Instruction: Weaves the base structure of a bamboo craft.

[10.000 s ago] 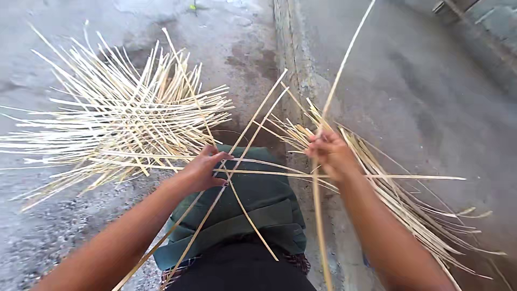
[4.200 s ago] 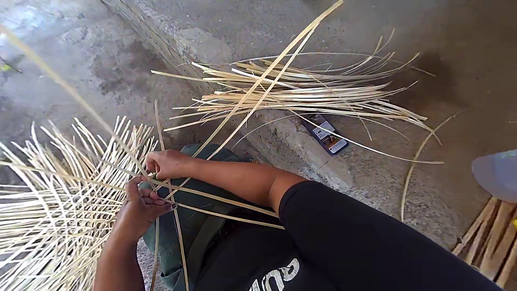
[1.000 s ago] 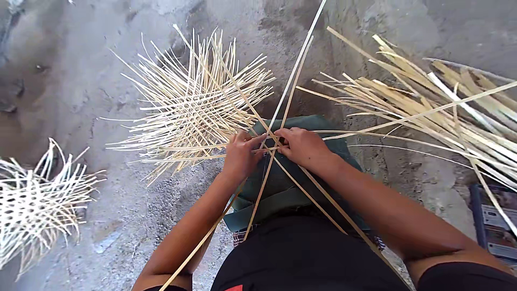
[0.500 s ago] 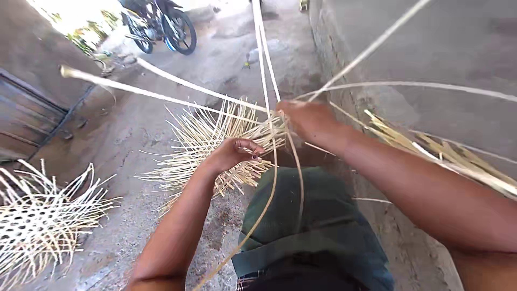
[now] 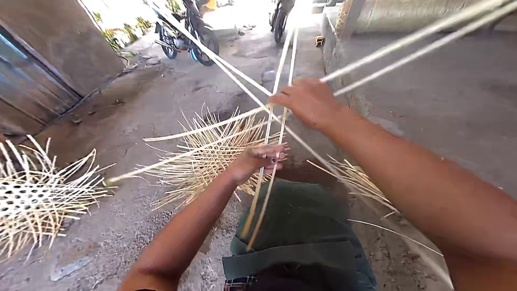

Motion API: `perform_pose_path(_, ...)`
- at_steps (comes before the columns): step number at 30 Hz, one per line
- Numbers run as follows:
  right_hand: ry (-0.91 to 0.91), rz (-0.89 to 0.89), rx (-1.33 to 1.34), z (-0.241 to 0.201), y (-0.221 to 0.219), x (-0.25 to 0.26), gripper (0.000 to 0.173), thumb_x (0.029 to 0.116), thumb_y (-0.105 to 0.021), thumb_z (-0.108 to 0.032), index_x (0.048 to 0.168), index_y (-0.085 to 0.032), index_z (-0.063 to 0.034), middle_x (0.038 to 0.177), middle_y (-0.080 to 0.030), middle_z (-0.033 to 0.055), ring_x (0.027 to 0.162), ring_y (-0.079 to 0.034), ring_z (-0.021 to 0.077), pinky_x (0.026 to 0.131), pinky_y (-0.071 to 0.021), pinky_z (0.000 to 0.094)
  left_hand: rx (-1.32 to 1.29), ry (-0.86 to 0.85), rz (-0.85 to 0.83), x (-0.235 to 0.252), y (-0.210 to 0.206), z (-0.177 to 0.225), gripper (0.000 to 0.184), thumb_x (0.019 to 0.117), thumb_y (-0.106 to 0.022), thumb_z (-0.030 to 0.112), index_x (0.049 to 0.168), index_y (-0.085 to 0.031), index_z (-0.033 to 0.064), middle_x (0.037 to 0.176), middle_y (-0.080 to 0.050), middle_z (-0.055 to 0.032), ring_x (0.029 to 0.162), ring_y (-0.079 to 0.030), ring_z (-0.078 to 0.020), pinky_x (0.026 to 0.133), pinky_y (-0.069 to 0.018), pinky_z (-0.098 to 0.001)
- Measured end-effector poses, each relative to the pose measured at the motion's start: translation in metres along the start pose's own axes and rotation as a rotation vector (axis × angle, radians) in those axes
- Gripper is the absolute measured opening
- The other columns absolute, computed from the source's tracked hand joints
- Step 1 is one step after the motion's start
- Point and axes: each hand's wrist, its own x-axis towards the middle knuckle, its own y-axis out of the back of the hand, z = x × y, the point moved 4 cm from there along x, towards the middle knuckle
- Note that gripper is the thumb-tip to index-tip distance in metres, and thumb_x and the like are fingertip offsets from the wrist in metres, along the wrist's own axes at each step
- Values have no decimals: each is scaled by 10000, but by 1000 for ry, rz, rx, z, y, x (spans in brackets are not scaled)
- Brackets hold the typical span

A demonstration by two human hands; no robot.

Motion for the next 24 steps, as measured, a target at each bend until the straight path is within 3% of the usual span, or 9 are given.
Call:
perform_pose_path(4, -200, -79, 232, -86, -81, -97, 478, 913, -640, 58, 1309, -686, -207, 1125, -710, 160, 1031, -668, 416, 792, -554, 585, -129, 386, -183, -82, -10, -89, 396, 989, -525, -42, 1366, -612, 40, 1132, -749, -67, 991, -740, -192, 875, -622, -360)
perform_pose_path(8, -324, -182, 502, -167, -162, -177, 501, 959, -552, 35, 1346, -680, -256, 1227, -700, 161, 1059, -683, 397, 820, -570, 561, -264, 585, -215, -154, -30, -160, 356, 979, -582, 11, 1327, -649, 41, 1084, -764, -86, 979, -748, -201, 876, -620, -365)
perform_pose_path(10, -353, -113, 520, -186, -179, -196, 499, 968, -544, 26, 1355, -684, -256, 1298, -665, 163, 1025, -689, 383, 806, -586, 531, -55, 494, -176, -166, -35, -157, 376, 984, -620, 22, 1351, -647, 99, 1078, -760, -76, 956, -748, -182, 861, -626, -352)
perform_pose_path(11, -365, -87, 513, -187, -181, -199, 508, 967, -545, 25, 1358, -682, -268, 1322, -656, 147, 1013, -690, 367, 796, -589, 517, 225, 411, -163, -165, -35, -143, 447, 977, -660, 65, 1404, -622, 191, 1050, -761, -63, 901, -748, -164, 824, -629, -344)
perform_pose_path(13, -365, -63, 496, -186, -181, -199, 512, 964, -560, 23, 1363, -679, -275, 1338, -649, 130, 995, -687, 349, 773, -586, 500, 819, 338, -125, -153, -38, -103, 672, 941, -739, 216, 1541, -462, 335, 1053, -740, -135, 854, -724, -287, 792, -587, -511)
perform_pose_path(15, -336, -57, 488, -185, -177, -197, 505, 958, -579, 26, 1368, -678, -252, 1337, -651, 141, 989, -685, 354, 770, -577, 501, 1094, 272, -2, -134, -40, -80, 638, 949, -726, 359, 1534, -478, 306, 1115, -705, -187, 890, -709, -371, 771, -569, -593)
perform_pose_path(18, -321, -84, 503, -185, -172, -194, 500, 945, -579, 49, 1355, -687, -215, 1358, -638, 132, 1030, -673, 352, 788, -562, 510, 1169, 37, 174, -98, -35, -89, 571, 925, -763, 306, 1451, -581, 179, 1161, -676, -171, 1035, -672, -358, 875, -563, -550)
perform_pose_path(21, -391, -54, 534, -182, -159, -200, 352, 995, -554, -33, 1277, -722, -162, 1325, -650, 135, 1159, -642, 345, 911, -549, 519, 1151, 39, 183, -81, -36, -118, 564, 917, -774, 278, 1432, -599, 131, 1156, -668, -189, 1063, -643, -386, 886, -539, -571)
perform_pose_path(24, -520, -35, 551, -180, -149, -217, 263, 1029, -578, -185, 1225, -736, -110, 1109, -687, 145, 1023, -659, 315, 882, -562, 459, 1051, 16, 217, -82, -38, -135, 498, 956, -725, 250, 1421, -609, 117, 1104, -675, -174, 982, -671, -342, 856, -558, -539)
